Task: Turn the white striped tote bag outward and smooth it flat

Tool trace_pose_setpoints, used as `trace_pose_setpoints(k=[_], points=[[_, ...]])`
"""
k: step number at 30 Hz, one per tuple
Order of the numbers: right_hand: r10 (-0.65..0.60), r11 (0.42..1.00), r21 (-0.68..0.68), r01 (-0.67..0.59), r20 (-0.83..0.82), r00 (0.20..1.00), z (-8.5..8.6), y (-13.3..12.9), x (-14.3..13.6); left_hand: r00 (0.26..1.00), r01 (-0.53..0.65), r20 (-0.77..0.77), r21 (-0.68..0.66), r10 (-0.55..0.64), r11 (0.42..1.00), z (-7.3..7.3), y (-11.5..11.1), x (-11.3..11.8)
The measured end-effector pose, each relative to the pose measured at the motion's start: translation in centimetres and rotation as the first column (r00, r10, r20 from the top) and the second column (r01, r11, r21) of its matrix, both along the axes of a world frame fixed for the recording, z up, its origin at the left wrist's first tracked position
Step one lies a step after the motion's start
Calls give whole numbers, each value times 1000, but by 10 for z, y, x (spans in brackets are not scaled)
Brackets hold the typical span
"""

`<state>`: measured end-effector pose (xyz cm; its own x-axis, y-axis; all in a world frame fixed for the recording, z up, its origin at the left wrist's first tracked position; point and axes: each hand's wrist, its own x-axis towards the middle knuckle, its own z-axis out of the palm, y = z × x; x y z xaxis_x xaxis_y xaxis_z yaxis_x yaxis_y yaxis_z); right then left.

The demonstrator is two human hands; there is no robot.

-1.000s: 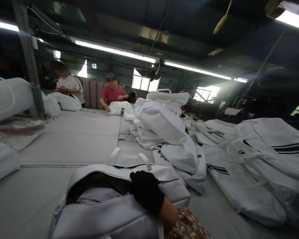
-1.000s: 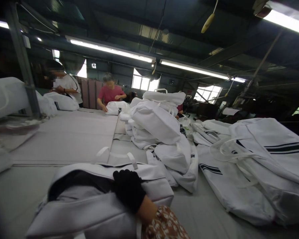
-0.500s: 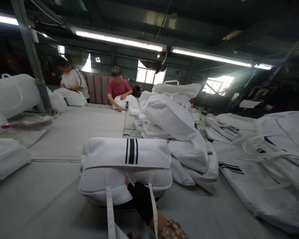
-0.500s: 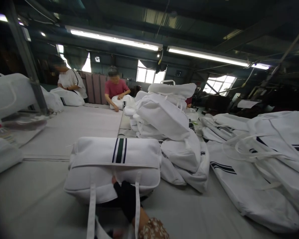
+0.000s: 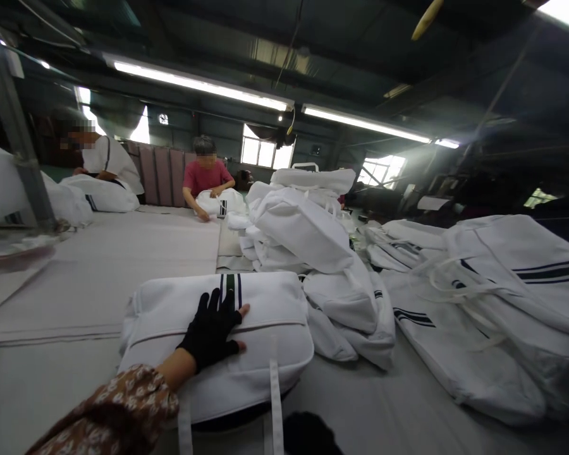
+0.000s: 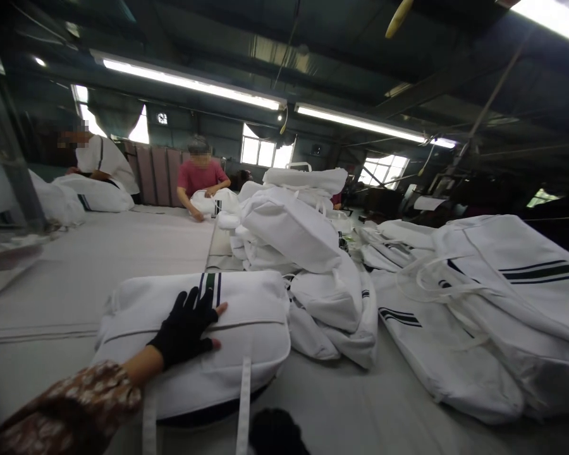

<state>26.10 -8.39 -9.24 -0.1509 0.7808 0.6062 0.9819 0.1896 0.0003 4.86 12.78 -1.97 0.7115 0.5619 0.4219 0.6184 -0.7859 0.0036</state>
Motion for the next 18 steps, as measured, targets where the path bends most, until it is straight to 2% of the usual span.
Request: trace_pose_setpoints(k=[2,3,4,5,7,9,11,13,15,18], points=[[-36,996,82,38,-32,999,40,0,29,1000,10,-3,-15,-10,1000,-8,5,-2],[-41,994,102,47,-61,997,63,12,35,1000,13,-4,-22,-13,1000,-8,6,-4],[-71,991,110,82,-103,992,86,32,36,1000,13,-4,-27,-13,1000,-6,5,-6],[-22,995,94,34,-125,992,106,57,31,1000,11,-3,-27,-11,1000,-4,5,-8],[94,995,-41,-95,-20,995,129,110,11,1000,5,-9,-17,-5,1000,-1,3,-9],[133,978,-165,-124,45,990,125,153,-11,1000,3,-22,0,-3,1000,-2,1,-8],[116,974,-202,-101,59,992,101,175,-23,999,27,-36,11,-27,1000,-9,-1,-7],[81,982,-172,-72,44,996,72,182,-27,998,50,-38,12,-50,999,-20,-1,-6],[83,987,-142,-78,31,996,53,184,-27,999,34,-29,11,-34,999,-30,0,-6],[149,980,-132,-148,-7,989,50,185,-23,999,-1,-40,37,2,999,-41,5,-4]])
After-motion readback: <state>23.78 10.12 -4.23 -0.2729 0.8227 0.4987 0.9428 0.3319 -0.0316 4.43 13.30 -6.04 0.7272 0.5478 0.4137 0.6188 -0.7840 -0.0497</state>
